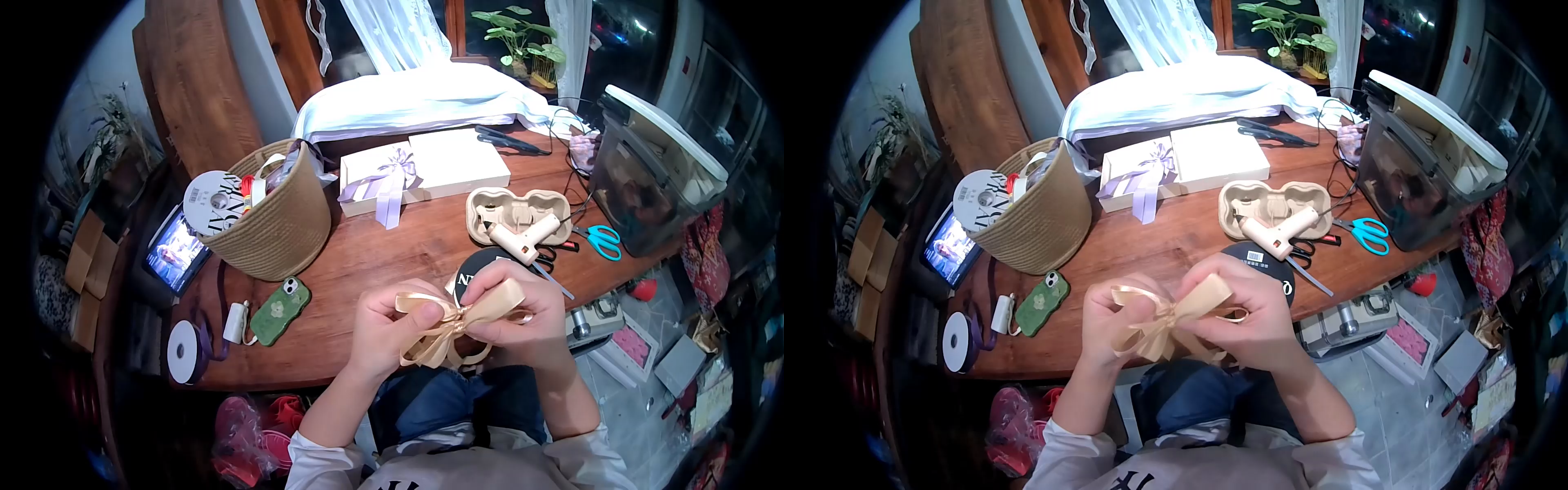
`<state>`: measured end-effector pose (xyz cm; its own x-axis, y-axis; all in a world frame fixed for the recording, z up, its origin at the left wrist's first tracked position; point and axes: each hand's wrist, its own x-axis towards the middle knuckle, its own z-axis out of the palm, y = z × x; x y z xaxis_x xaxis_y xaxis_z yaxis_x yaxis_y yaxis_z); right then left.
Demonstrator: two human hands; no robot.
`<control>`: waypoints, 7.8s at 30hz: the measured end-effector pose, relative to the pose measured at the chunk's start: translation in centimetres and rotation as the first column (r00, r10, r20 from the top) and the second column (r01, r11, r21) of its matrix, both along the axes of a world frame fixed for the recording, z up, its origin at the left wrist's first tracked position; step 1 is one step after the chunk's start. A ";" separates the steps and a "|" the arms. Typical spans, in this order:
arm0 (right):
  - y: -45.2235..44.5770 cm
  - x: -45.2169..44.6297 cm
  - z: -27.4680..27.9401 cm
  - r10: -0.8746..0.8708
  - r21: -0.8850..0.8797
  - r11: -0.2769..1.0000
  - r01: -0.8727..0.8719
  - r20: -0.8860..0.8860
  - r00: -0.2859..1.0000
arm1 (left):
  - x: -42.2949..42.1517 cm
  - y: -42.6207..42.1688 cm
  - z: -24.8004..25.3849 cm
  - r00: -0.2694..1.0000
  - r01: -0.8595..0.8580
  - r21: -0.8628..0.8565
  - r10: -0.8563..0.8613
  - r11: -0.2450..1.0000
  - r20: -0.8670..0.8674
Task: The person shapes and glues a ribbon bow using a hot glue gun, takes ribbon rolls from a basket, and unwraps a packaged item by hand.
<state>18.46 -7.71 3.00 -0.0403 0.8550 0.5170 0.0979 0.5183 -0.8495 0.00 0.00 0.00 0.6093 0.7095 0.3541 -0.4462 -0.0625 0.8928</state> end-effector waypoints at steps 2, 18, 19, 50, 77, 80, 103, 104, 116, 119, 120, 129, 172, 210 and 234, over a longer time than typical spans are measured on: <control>-0.1 -0.2 -0.2 0.039 -0.132 0.989 -0.065 -0.187 0.982 | 0.2 -0.1 0.1 1.000 0.012 -0.024 -0.012 1.000 -0.002; 0.1 -1.1 -1.4 -0.097 -0.199 0.979 0.036 -0.307 0.947 | 0.6 -3.5 0.5 0.997 -0.078 -0.211 0.073 0.974 -0.035; 0.1 -1.1 -1.5 -0.091 -0.213 0.977 0.026 -0.302 0.949 | 0.7 -3.7 0.7 0.989 -0.130 -0.186 0.115 0.974 -0.087; 2.2 -1.3 -1.1 -0.085 -0.066 0.995 0.074 -0.183 0.979 | 2.5 -2.6 -0.5 0.954 -0.088 -0.419 0.197 0.904 0.225; 1.8 -0.6 5.0 -0.076 0.152 0.982 0.109 -0.209 0.975 | 2.0 -1.1 6.9 0.922 -0.264 -0.082 0.276 0.961 0.270; 1.9 -0.9 4.8 -0.080 0.150 0.984 0.095 -0.104 0.991 | 2.6 -1.4 6.2 0.934 -0.216 -0.100 0.235 0.971 0.267; 2.8 -1.0 1.1 -0.129 0.202 0.968 0.148 -0.105 0.986 | 3.6 -1.2 1.5 0.928 -0.302 -0.198 0.335 0.933 0.163; 2.8 -1.1 0.8 -0.154 0.280 0.946 0.166 -0.065 0.986 | 3.3 -1.3 1.2 0.929 -0.319 -0.156 0.341 0.935 0.141; -0.4 0.7 0.5 -0.549 0.632 0.678 0.374 0.099 0.830 | 2.4 -2.8 -0.5 0.891 -0.332 0.036 0.301 0.942 0.339; -0.1 6.5 -1.5 -0.639 0.354 0.718 0.599 -0.006 0.769 | 2.4 -3.0 -1.3 0.866 -0.318 0.023 0.280 0.948 0.415; 0.3 8.3 -1.9 -0.619 0.123 0.771 0.625 -0.088 0.781 | 2.4 -3.0 -1.6 0.864 -0.307 -0.007 0.281 0.952 0.417; 3.1 12.8 -6.5 -0.429 0.093 0.839 0.536 0.719 0.547 | 2.0 -2.0 -3.9 0.869 -0.225 -0.086 0.240 0.970 0.432; 2.8 9.5 2.7 0.353 -0.168 0.935 -0.312 0.501 0.790 | 2.2 -0.4 -3.0 0.899 0.026 -0.046 -0.004 0.999 0.438; 2.1 9.8 2.9 0.374 -0.215 0.927 -0.306 0.512 0.773 | 2.4 -0.9 -3.8 0.896 -0.007 -0.065 0.035 0.998 0.442; 2.1 10.1 3.5 0.361 -0.226 0.932 -0.282 0.549 0.754 | 2.5 -0.5 -3.9 0.891 -0.009 -0.026 0.020 1.000 0.453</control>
<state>28.53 -5.63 6.48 -0.5782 0.7909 0.2004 0.4323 0.5052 -0.7469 2.54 -0.48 -3.91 0.3756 0.7283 0.5731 -0.8021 -0.0544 0.5947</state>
